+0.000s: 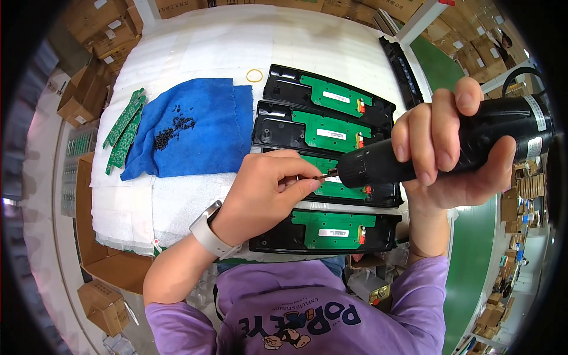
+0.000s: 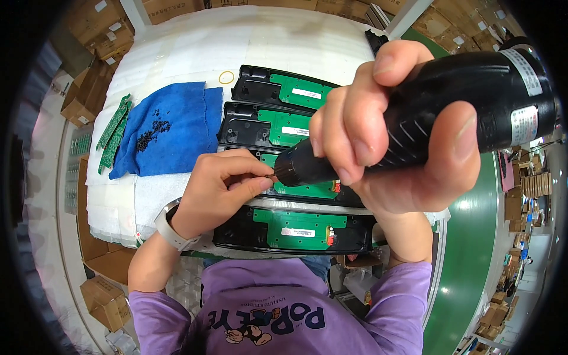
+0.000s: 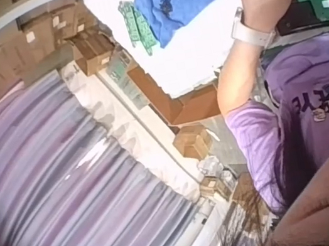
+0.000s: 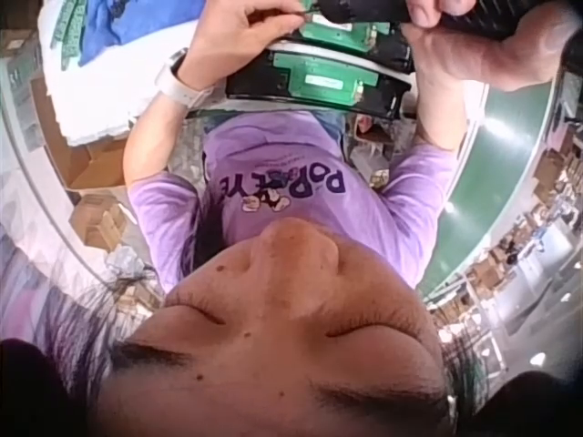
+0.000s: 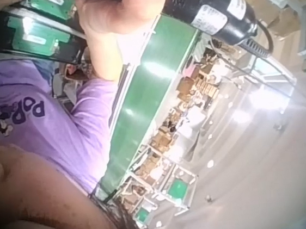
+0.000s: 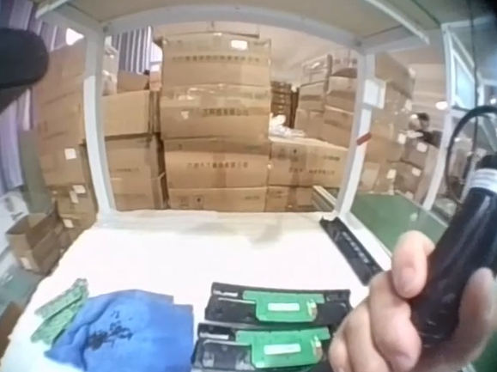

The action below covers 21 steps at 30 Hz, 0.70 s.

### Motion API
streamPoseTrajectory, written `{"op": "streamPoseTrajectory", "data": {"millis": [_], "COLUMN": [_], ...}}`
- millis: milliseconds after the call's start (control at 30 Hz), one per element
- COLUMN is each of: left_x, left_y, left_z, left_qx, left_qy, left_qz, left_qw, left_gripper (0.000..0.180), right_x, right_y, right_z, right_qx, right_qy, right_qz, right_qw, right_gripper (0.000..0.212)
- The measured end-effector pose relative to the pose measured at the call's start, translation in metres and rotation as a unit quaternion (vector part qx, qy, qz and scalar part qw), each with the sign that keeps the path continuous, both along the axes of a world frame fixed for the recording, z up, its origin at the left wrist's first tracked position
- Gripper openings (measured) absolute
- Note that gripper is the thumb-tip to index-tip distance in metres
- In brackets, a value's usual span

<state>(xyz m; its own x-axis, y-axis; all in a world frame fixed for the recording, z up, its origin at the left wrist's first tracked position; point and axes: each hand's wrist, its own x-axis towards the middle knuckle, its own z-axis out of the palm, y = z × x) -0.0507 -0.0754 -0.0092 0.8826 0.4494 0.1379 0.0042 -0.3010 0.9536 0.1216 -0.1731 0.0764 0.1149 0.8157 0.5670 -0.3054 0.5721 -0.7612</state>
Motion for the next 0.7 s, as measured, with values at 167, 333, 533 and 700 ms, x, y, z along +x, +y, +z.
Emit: {"op": "streamPoseTrajectory", "data": {"millis": [167,333,533,700], "left_x": [-0.0006,-0.0006,-0.0011,-0.001], "left_y": [-0.0021,0.0009,0.0041,0.0039], "left_z": [0.0013,-0.0004,-0.0015,0.0013], "left_qx": [0.023,0.031,0.036,0.03], "left_qy": [-0.002,-0.01,-0.01,0.01], "left_qz": [0.02,0.01,0.001,-0.007], "left_qw": [1.0,0.999,0.999,0.999], "left_gripper": [0.011,0.01,0.01,0.01], "right_x": [-0.0024,-0.0031,-0.0055,-0.0055], "right_y": [-0.0003,0.0008,0.0011,0.0017], "right_z": [-0.0028,-0.0047,-0.0054,-0.0078], "right_qx": [-0.011,0.002,0.006,0.003], "right_qy": [-0.009,-0.002,-0.006,-0.014], "right_qz": [0.002,0.012,-0.006,-0.002], "right_qw": [1.0,1.0,1.0,1.0], "right_gripper": [0.042,0.043,0.043,0.043]}}
